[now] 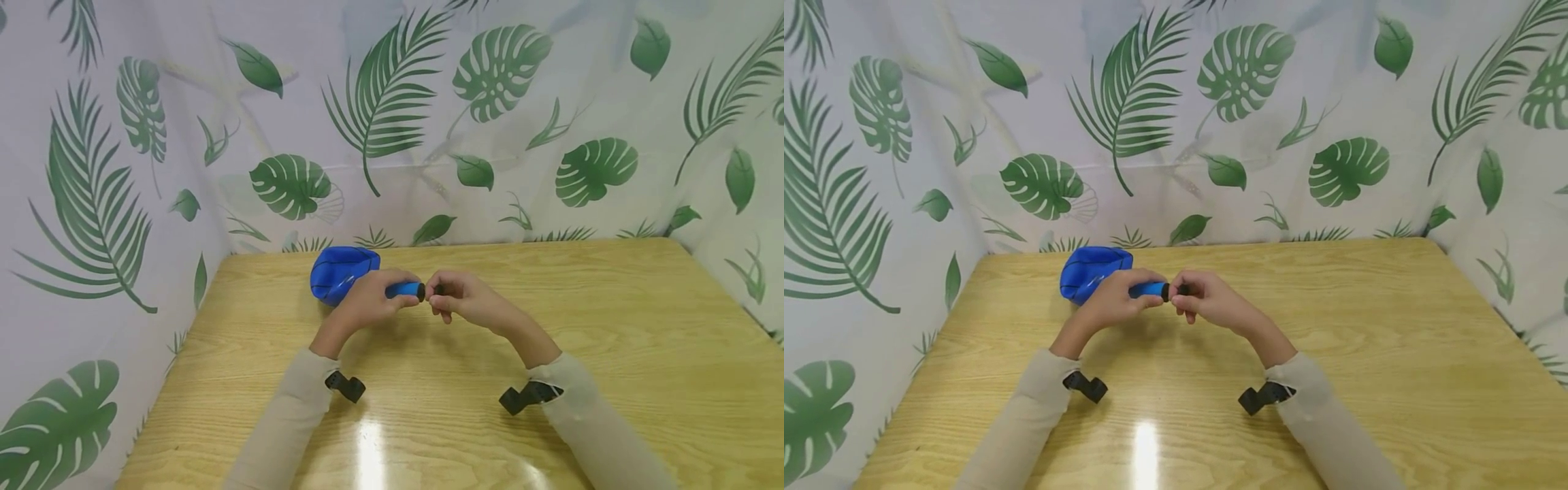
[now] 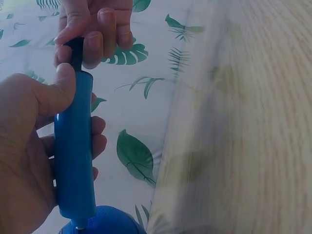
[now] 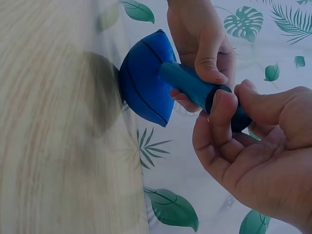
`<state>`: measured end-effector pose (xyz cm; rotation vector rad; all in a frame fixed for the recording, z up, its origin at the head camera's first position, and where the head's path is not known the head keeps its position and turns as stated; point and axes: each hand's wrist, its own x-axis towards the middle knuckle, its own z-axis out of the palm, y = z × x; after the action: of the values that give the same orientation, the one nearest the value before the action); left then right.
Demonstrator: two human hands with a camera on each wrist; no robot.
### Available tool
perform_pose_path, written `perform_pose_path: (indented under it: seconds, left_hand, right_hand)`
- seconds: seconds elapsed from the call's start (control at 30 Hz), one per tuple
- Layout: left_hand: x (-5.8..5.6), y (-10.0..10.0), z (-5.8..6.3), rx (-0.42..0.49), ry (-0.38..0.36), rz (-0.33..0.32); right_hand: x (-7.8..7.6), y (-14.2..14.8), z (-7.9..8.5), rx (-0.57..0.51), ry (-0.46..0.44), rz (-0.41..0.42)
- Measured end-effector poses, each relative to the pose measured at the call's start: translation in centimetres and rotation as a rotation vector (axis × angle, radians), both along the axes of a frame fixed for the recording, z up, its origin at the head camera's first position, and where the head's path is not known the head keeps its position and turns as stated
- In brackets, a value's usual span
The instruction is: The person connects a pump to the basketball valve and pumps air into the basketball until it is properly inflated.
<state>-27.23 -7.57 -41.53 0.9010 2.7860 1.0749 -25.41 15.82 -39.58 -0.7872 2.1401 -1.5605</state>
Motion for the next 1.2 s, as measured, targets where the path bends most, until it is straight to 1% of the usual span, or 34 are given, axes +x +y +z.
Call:
perform_pose_path:
  seconds: [0.17, 0.27, 0.37, 0.5, 0.63, 0.8, 0.9, 1.0, 1.2]
  left_hand:
    - [-0.3, -0.6, 0.2, -0.002, 0.002, 0.011]
    - [-0.6, -1.4, 0.5, 0.007, -0.006, 0.042]
    - [-0.8, -2.4, 0.9, 0.025, -0.005, 0.095]
    - [-1.1, -3.3, 1.1, 0.035, 0.0, 0.121]
    - [-1.2, -3.2, 0.8, 0.014, -0.006, 0.114]
    - [-1.0, -2.4, 0.5, 0.014, -0.016, 0.102]
    - [-0.7, -1.6, 0.4, 0.008, -0.014, 0.078]
    - [-0.5, -0.8, 0.3, -0.004, -0.009, 0.049]
    - [-0.1, 0.2, -0.1, -0.008, -0.017, 0.004]
  right_hand:
    - [-0.2, 0.7, 0.5, 0.003, -0.001, 0.03]
    - [-0.2, 1.8, 1.4, -0.02, 0.012, 0.03]
    - [-0.1, 3.0, 2.3, -0.067, 0.061, 0.018]
    - [0.0, 4.0, 3.2, -0.106, 0.114, 0.021]
    - [0.1, 4.1, 3.3, -0.105, 0.134, 0.021]
    - [0.1, 3.7, 3.0, -0.094, 0.15, -0.025]
    - [0.1, 3.2, 2.6, -0.071, 0.134, -0.043]
    - [0.0, 2.5, 2.2, -0.032, 0.099, -0.048]
    - [0.1, 1.0, 1.0, 0.019, 0.05, -0.029]
